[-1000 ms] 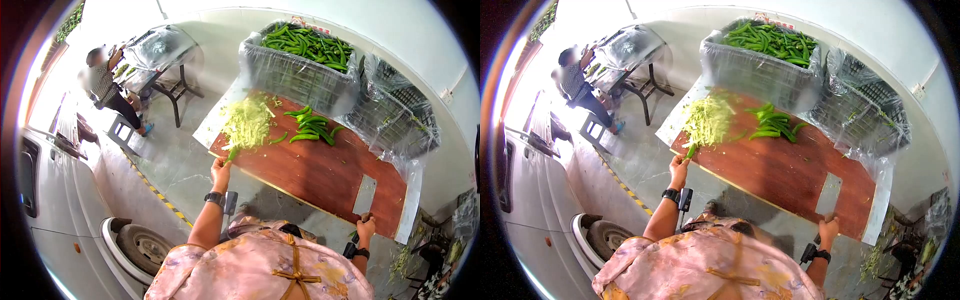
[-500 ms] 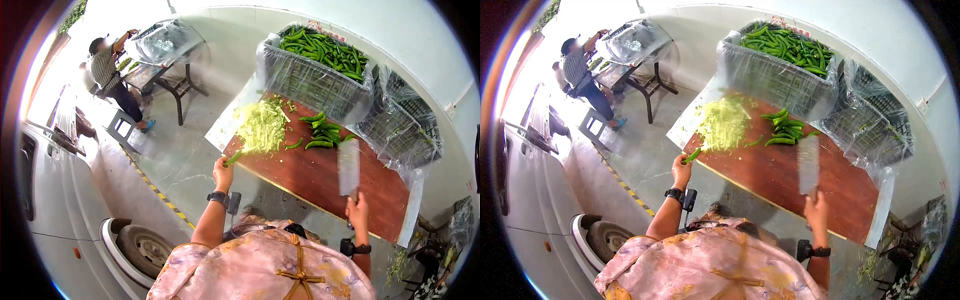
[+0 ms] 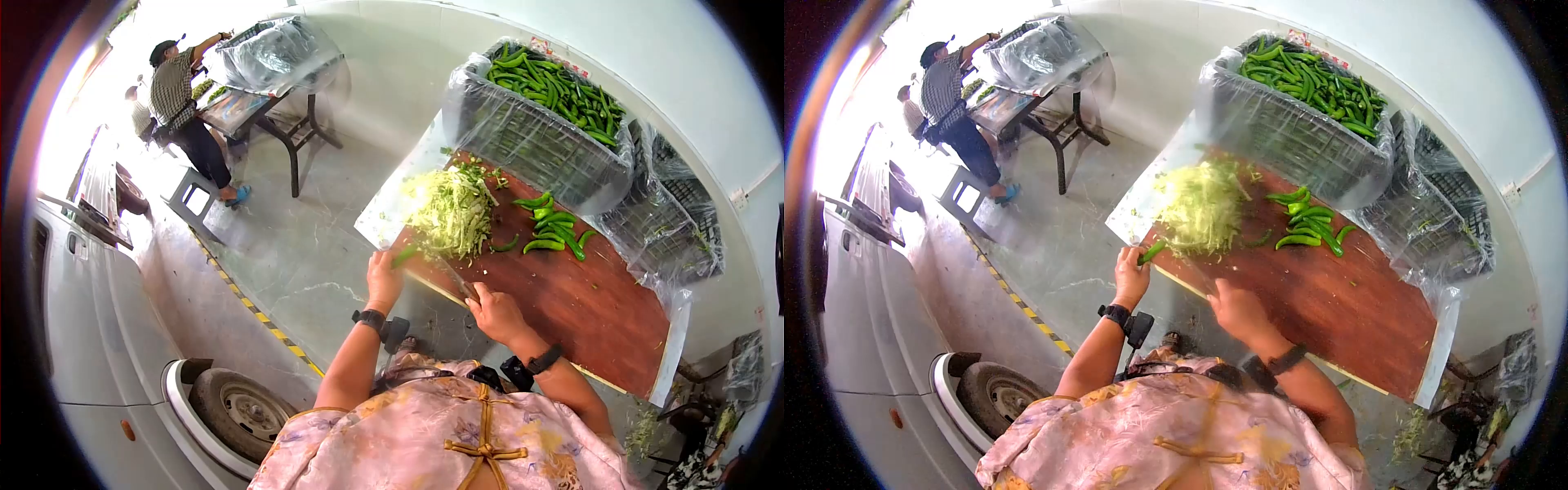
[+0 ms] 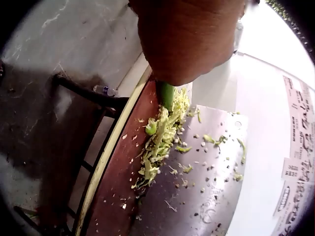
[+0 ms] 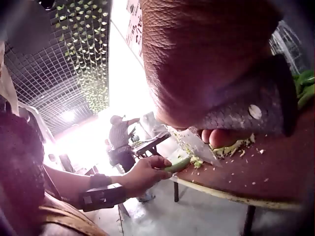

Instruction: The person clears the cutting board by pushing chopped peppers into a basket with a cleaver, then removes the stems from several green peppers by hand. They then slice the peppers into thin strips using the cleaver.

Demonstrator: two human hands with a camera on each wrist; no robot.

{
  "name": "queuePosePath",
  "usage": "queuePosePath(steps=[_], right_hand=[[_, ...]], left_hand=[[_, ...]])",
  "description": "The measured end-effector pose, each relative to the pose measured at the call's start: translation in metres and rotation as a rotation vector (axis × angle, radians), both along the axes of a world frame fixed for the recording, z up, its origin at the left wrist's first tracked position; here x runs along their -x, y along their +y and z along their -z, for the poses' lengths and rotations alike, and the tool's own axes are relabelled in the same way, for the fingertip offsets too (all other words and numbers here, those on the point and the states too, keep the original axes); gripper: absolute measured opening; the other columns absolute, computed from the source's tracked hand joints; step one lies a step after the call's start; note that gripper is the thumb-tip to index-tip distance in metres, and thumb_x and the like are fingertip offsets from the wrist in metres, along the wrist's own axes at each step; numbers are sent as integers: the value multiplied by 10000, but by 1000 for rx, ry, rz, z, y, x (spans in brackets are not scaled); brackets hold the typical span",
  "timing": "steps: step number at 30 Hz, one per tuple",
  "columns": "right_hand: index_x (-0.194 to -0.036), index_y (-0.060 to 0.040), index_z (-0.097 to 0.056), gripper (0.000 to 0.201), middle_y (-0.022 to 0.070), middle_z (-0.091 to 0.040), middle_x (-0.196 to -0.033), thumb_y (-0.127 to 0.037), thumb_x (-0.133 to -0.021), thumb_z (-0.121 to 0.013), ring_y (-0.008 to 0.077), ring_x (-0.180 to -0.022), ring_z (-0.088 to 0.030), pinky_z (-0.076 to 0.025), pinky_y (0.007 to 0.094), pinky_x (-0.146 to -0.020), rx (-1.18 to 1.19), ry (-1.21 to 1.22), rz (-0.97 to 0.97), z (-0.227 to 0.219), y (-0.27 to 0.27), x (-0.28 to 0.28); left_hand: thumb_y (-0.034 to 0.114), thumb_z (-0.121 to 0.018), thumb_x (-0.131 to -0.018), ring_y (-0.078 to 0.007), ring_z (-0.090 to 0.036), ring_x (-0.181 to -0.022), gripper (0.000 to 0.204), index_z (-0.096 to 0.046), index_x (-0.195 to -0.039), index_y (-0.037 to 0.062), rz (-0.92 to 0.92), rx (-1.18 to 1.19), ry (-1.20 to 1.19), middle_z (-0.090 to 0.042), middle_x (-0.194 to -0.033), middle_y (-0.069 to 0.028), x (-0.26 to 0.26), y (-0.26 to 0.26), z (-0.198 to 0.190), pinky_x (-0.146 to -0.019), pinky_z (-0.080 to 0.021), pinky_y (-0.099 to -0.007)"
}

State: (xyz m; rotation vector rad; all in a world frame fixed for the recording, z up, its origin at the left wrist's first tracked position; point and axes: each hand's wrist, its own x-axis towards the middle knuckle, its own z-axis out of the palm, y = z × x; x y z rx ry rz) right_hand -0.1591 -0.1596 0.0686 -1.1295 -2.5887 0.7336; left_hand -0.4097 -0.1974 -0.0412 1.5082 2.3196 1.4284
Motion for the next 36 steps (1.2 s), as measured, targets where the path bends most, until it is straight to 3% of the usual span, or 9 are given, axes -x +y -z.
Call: queuePosePath(steps=[8,14,22,24,28,31,33,34,36], right_hand=[[-987,10,-475,278,228,-577,-605,-243,-889,-532,414,-580,-585,-454,516,-525,-61,-66,-39,13,6,31],[-894,-9,-469,248,236,-585,-663,-253,-891,-512,438,-639,-578,-450,540,-586,30,-78,-32,6,17,40],[-893,-3,-480,244,243,-594,-689,-246,-894,-504,441,-653,-582,-457,534,-591,46,-205,-44,1,20,55],[-894,1,-482,246,239,-597,-689,-245,-896,-501,438,-653,-584,-459,534,-589,30,-222,-41,9,23,62],[-968,32,-475,299,237,-596,-640,-256,-896,-510,418,-608,-598,-476,511,-552,-52,-170,-63,29,36,77],[-955,30,-481,298,246,-595,-649,-259,-893,-516,423,-618,-595,-470,517,-559,-62,-107,-2,48,38,78],[-942,27,-488,297,253,-593,-656,-263,-890,-521,430,-625,-590,-466,520,-562,-78,-58,31,58,44,73],[-927,19,-512,293,253,-598,-684,-271,-887,-522,438,-651,-586,-461,525,-580,-66,-41,75,58,49,70],[-894,13,-544,287,255,-600,-724,-273,-871,-544,453,-687,-576,-448,529,-611,-66,25,127,52,54,66]], left_hand=[[-6,-649,-684,-335,-563,-859,242,-591,-909,63,67,1,-50,-560,-889,-135,9,7,-11,-740,-469,-402],[0,-649,-685,-323,-575,-820,208,-604,-882,50,93,-9,-66,-565,-850,-126,15,8,-21,-714,-475,-389],[-4,-640,-682,-328,-571,-812,188,-608,-861,44,117,-30,-34,-563,-835,-129,21,14,-20,-703,-470,-387],[-3,-643,-675,-335,-568,-816,194,-609,-860,46,164,61,-59,-564,-835,-130,23,14,-23,-712,-468,-393],[-5,-646,-660,-355,-559,-812,209,-613,-858,54,162,-39,68,-557,-820,-137,19,10,-21,-714,-465,-401],[-15,-643,-705,-282,-575,-767,166,-611,-853,53,121,3,28,-584,-815,-81,24,9,0,-690,-464,-359],[-33,-610,-778,-154,-558,-743,135,-606,-882,54,130,32,-654,-605,-863,2,30,6,8,-664,-447,-284],[-33,-610,-778,-154,-558,-743,135,-606,-882,54,128,34,-650,-605,-863,2,32,2,3,-664,-447,-284],[-52,-564,-825,-67,-519,-754,180,-597,-967,52,246,-59,-1206,-597,-927,42,37,-3,-9,-665,-420,-222]])
